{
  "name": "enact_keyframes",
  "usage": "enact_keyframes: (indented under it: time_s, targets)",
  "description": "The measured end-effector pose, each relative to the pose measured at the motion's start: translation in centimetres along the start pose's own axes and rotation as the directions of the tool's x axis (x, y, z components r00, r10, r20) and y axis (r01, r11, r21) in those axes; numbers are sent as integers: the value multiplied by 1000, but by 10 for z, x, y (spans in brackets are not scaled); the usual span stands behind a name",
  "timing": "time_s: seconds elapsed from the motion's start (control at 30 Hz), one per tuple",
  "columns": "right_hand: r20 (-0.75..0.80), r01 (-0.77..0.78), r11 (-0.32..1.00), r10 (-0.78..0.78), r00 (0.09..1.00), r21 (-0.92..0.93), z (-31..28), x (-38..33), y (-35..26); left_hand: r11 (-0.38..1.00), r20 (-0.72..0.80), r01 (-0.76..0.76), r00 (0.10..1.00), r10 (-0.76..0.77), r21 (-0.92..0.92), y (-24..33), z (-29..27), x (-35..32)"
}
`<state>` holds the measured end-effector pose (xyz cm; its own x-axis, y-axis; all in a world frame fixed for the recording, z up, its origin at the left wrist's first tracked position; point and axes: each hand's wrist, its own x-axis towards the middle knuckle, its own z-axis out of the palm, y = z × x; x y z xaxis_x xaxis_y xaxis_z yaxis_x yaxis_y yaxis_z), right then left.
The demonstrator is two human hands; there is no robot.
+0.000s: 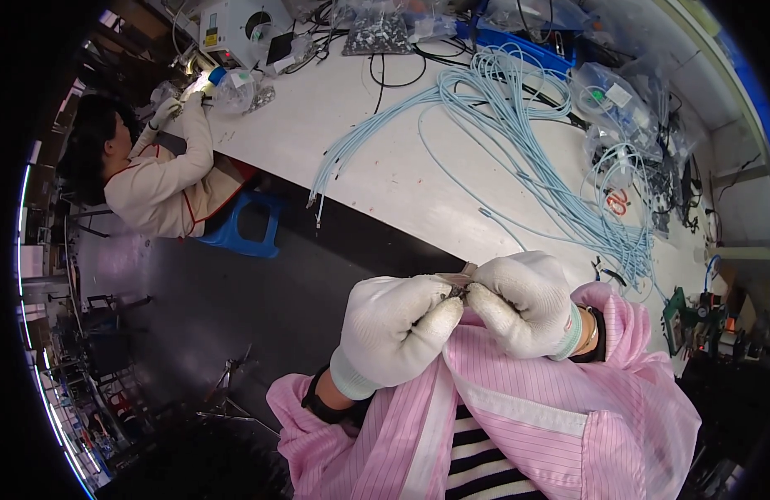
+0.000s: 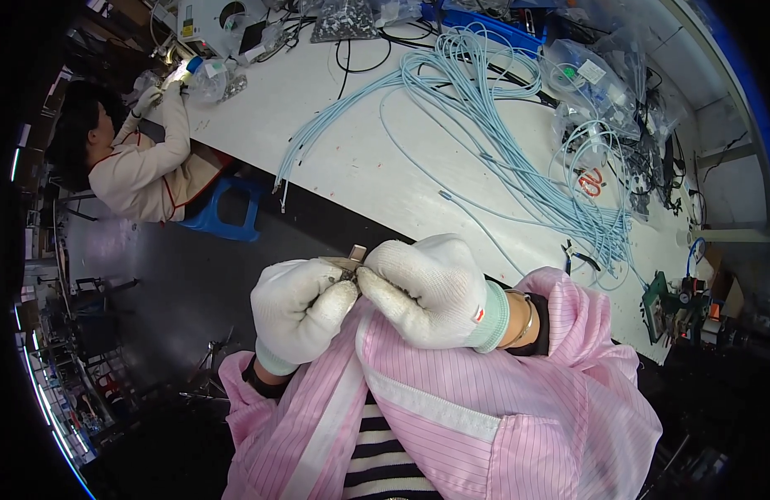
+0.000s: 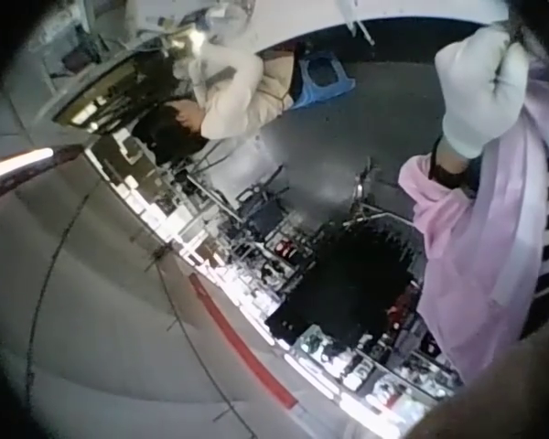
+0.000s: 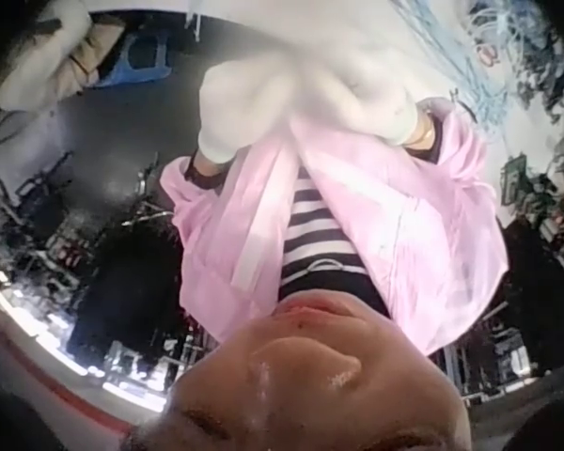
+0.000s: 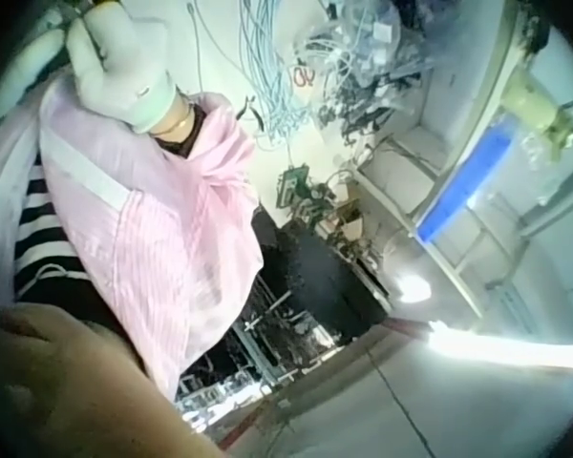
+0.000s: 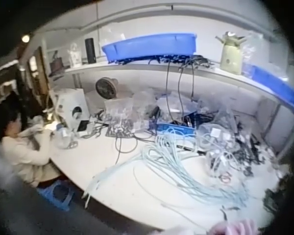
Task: The person picks up a cable from a pile, pulls a connector from a bag, and joins them. They then use a small blade to trim the connector before setting the cable aside.
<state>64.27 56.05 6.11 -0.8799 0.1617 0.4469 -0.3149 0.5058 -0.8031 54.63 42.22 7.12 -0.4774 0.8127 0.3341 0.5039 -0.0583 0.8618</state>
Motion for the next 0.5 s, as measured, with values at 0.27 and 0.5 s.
enact_keyframes:
  time_s: [0.27, 0.5]
  targets:
    - [27, -48, 997, 46, 999, 61, -2, 1, -1, 1000, -6, 15, 1000, -15, -23, -3, 3, 0]
    - [45, -54, 997, 52, 998, 47, -3, 2, -2, 999, -1, 13, 1000, -13, -41, -3, 4, 1]
